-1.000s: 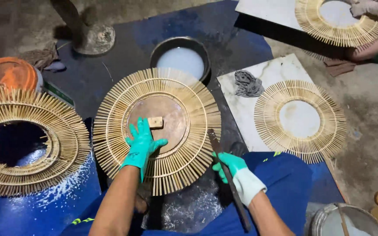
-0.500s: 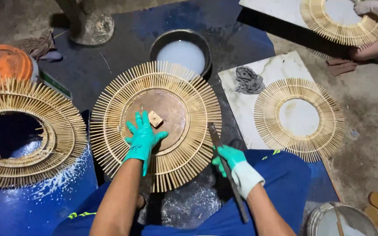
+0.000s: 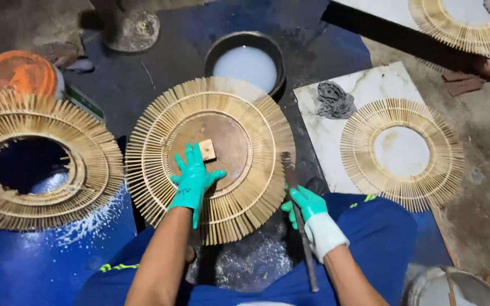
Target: Shaving the inner edge of a circular bamboo frame using a metal scraper tool.
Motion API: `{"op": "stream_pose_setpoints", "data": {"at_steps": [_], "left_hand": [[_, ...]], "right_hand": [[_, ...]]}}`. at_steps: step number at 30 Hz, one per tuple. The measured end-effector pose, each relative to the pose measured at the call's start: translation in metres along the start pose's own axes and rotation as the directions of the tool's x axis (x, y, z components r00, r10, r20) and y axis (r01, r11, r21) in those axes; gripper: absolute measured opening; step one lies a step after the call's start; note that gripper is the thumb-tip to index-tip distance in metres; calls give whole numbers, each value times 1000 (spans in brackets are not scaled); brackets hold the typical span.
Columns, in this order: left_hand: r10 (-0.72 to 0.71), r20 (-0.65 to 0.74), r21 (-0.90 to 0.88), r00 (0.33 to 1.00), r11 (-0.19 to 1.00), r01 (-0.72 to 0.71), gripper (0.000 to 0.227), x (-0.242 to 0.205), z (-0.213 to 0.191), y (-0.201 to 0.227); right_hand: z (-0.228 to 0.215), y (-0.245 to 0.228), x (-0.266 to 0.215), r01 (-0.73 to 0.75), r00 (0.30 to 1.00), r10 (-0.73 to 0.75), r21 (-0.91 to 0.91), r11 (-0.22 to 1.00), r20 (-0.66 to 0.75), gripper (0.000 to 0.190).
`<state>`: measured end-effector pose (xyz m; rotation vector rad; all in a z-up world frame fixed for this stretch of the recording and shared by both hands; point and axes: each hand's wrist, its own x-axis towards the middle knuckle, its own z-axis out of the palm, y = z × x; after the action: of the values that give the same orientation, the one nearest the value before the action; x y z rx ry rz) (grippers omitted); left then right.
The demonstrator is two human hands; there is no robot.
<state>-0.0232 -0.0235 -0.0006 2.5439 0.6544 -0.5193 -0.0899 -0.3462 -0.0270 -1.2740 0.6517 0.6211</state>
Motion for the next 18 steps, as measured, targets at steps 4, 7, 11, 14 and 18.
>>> {"op": "stream_pose_setpoints", "data": {"at_steps": [4,7,11,14,18], "left_hand": [[-7,-3,56,1000,998,7,137,-5,8,1],[-114,21,-81,993,990,115,130,-13,3,10],[-37,-16,-20,999,999,37,132,-8,6,-4],[10,-26,42,1000,999,-8,132,0,1,-6],[-100,50,-29,994,994,102,133,1,6,5]], "right_hand": [[5,-3,-4,10,998,-9,17,1000,-58,37],[7,-3,-10,-2,1000,2,2,1000,-25,35],[7,0,-10,-26,1000,26,-32,999,-16,37],[15,1,0,-24,999,23,-19,1000,-25,39],[14,-1,0,-10,998,10,-5,1000,-55,39]]}}
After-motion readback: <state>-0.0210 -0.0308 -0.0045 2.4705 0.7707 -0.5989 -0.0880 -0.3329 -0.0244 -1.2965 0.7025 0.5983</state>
